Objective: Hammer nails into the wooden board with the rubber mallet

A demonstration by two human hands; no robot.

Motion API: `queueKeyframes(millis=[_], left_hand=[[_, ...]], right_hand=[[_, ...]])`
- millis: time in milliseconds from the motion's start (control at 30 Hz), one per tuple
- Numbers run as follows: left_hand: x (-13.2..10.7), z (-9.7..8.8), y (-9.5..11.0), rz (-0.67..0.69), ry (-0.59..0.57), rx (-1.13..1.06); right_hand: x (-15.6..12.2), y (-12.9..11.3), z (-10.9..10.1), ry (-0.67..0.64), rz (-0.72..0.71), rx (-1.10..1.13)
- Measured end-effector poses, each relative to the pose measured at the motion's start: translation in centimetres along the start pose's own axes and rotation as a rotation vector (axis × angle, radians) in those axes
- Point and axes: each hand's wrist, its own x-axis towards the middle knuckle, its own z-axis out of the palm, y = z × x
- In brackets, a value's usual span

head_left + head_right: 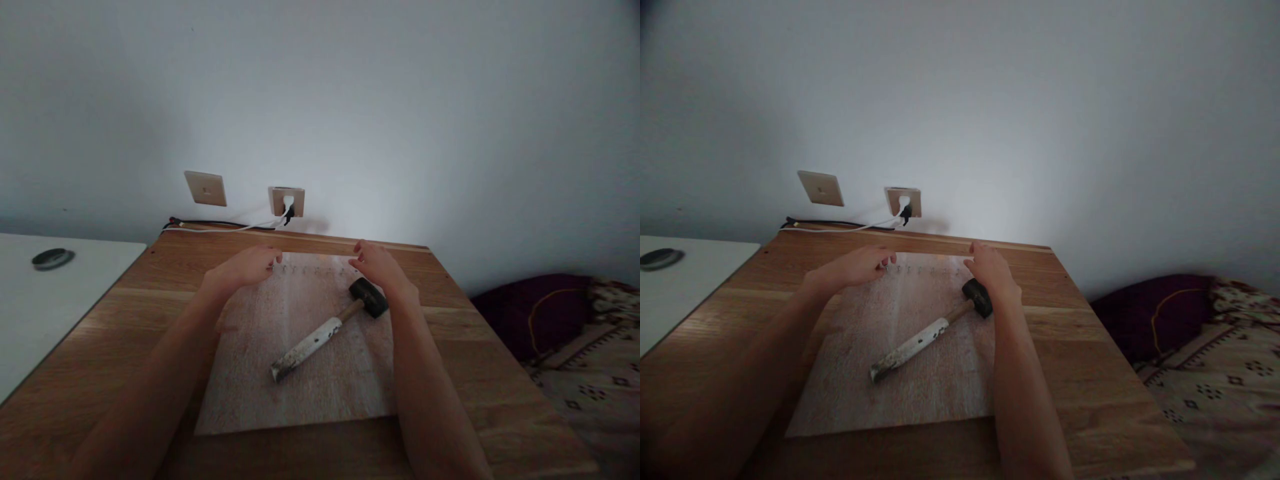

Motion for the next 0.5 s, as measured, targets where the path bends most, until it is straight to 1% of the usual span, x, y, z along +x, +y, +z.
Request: queueKeyframes(millis=[267,367,500], left_hand=[[0.21,0.50,-0.25,0.042,0.050,0.017],[0.26,0.28,-0.01,0.037,0.062,0.012],[0.24,-0.18,0.52,0.034,0.127,-0.011]], right_hand=[[0.07,-0.44,0.51,-0.044,-0.001,-0.010],[0.13,-0.41,0.70,-0.052,-0.003,-0.015],[0.22,-0.25,0.80,-0.055,-0.013,-0.004]])
